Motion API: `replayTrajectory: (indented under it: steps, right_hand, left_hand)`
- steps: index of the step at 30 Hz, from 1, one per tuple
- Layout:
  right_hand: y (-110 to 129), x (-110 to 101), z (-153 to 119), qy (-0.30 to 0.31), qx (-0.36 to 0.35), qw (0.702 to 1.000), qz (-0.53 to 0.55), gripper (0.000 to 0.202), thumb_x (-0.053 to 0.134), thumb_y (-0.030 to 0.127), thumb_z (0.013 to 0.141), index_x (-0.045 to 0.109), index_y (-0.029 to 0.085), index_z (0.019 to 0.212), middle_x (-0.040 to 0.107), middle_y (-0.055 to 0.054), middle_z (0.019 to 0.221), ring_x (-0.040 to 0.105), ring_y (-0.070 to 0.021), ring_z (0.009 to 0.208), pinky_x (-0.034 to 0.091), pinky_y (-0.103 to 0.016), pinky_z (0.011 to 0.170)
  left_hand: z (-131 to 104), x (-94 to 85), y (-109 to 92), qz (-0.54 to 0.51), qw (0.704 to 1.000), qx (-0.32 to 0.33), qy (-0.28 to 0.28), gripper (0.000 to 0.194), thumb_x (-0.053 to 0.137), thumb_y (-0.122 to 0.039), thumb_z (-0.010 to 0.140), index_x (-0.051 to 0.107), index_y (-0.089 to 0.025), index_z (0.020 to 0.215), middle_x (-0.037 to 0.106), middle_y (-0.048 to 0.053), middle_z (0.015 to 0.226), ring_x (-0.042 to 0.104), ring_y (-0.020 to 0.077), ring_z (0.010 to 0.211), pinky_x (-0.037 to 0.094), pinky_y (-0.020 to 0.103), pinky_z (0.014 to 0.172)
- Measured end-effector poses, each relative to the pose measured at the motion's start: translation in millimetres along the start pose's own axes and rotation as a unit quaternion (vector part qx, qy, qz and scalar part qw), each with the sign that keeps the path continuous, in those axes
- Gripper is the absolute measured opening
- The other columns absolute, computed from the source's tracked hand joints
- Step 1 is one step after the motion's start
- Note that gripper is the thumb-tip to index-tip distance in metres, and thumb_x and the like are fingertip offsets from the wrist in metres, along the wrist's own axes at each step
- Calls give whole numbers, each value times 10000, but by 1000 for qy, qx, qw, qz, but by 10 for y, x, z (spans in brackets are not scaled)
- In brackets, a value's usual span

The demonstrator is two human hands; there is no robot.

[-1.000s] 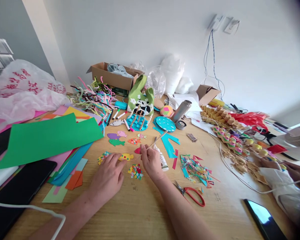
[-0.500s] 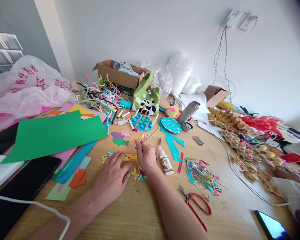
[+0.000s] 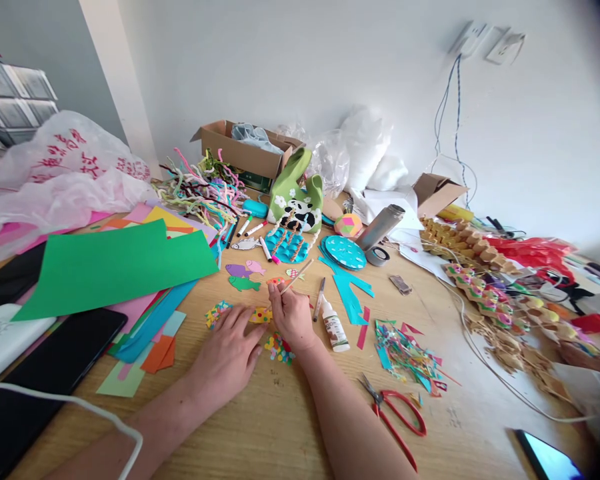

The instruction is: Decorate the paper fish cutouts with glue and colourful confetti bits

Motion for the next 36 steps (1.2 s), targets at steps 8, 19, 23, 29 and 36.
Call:
replayTrajectory:
  steps: [8, 19, 23, 29, 36]
  right_hand:
    - [9, -3, 5, -5, -10, 1000, -21, 500, 270, 415, 1039, 500, 201, 651, 515, -4, 516, 456, -109, 434, 280, -240, 492]
    - [10, 6, 4, -2, -19, 999, -37, 489, 276, 399, 1041, 505, 198, 659, 514, -2, 514, 467, -112, 442, 272, -243, 497]
    - [11, 13, 5, 9, -24, 999, -47, 511, 246, 406, 1048, 513, 195, 667, 517, -3, 517, 482, -112, 457, 275, -240, 509]
    - [16, 26, 13, 29, -16, 997, -66, 537, 208, 418, 1054, 525, 184, 689, 536, -9, 550, 491, -106, 476, 263, -236, 521]
    - [26, 39, 21, 42, -2, 997, -60, 506, 249, 413, 1045, 518, 186, 683, 521, 0, 545, 488, -109, 480, 246, -246, 523]
  left_hand:
    - [2, 4, 1, 7, 1000, -1, 12, 352, 555, -157, 865, 624, -256, 1196, 565, 124, 1275, 465, 317, 1276, 397, 558, 1082]
    - [4, 1, 0, 6, 1000, 1, 16, 352, 546, -154, 875, 627, -254, 1203, 556, 132, 1272, 457, 323, 1279, 402, 557, 1083]
    - [6, 0, -1, 4, 1000, 0, 20, 362, 541, -148, 879, 621, -252, 1216, 554, 135, 1279, 460, 321, 1278, 404, 558, 1082]
    - [10, -2, -2, 11, 1000, 2, 27, 371, 542, -155, 879, 611, -249, 1232, 547, 142, 1293, 453, 330, 1287, 405, 562, 1081]
    - [-1, 49, 8, 17, 1000, 5, 4, 308, 505, -181, 905, 601, -175, 1198, 575, 161, 1289, 466, 319, 1280, 422, 538, 1072]
Point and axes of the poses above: each hand's wrist, its own z-axis towards the middle knuckle, its own x-axis out of the palm, y = z × x, the point moved 1 cm from there along z, towards the middle knuckle
